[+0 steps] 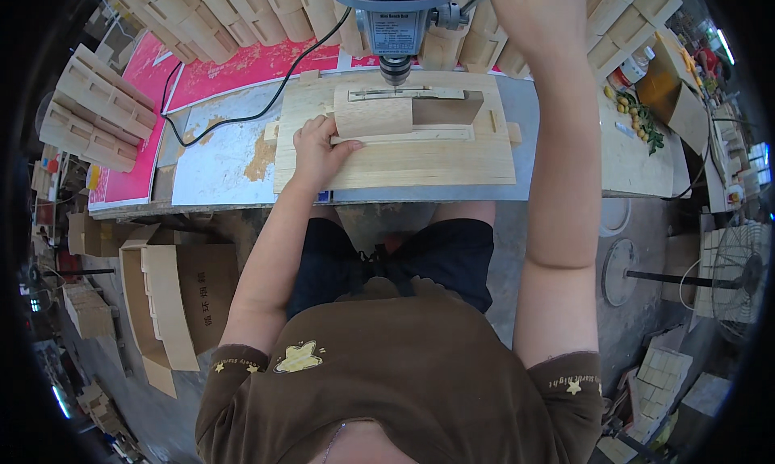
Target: Using a drill press to drill holes into the centers of many cylindrical wood blocks.
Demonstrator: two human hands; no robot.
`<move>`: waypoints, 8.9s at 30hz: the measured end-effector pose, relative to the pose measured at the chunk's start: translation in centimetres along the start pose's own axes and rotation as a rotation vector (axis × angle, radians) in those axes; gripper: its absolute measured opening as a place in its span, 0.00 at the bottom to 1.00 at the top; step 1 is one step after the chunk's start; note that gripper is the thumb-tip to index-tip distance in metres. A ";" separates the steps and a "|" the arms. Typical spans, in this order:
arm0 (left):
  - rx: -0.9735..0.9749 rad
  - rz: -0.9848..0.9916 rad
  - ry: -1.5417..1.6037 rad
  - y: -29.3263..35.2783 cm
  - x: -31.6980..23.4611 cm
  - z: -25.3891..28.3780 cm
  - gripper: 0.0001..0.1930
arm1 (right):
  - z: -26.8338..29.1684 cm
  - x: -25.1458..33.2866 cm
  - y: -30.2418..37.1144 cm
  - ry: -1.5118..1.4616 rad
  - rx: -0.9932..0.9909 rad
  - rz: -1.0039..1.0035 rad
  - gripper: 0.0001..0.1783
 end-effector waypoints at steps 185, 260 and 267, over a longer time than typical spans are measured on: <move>-0.116 0.024 0.086 0.9 -0.1 0.7 0.23 | -1.7 1.8 6.1 0.014 0.085 -0.139 0.10; -0.009 0.088 0.141 -1.0 -3.6 -1.6 0.22 | -4.1 -2.1 -3.7 -0.271 -0.225 0.028 0.17; -0.054 0.115 0.351 -1.7 -2.1 -3.0 0.24 | -10.7 -7.1 12.6 0.119 0.472 0.105 0.20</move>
Point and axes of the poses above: each hand's wrist, its own y-axis away from the middle knuckle, its own z-axis out of the back of the hand, x = y × z, the point moved 6 cm from there along -y, towards the middle knuckle, and after that the axes turned 5 degrees about x, right-handed, at the moved point
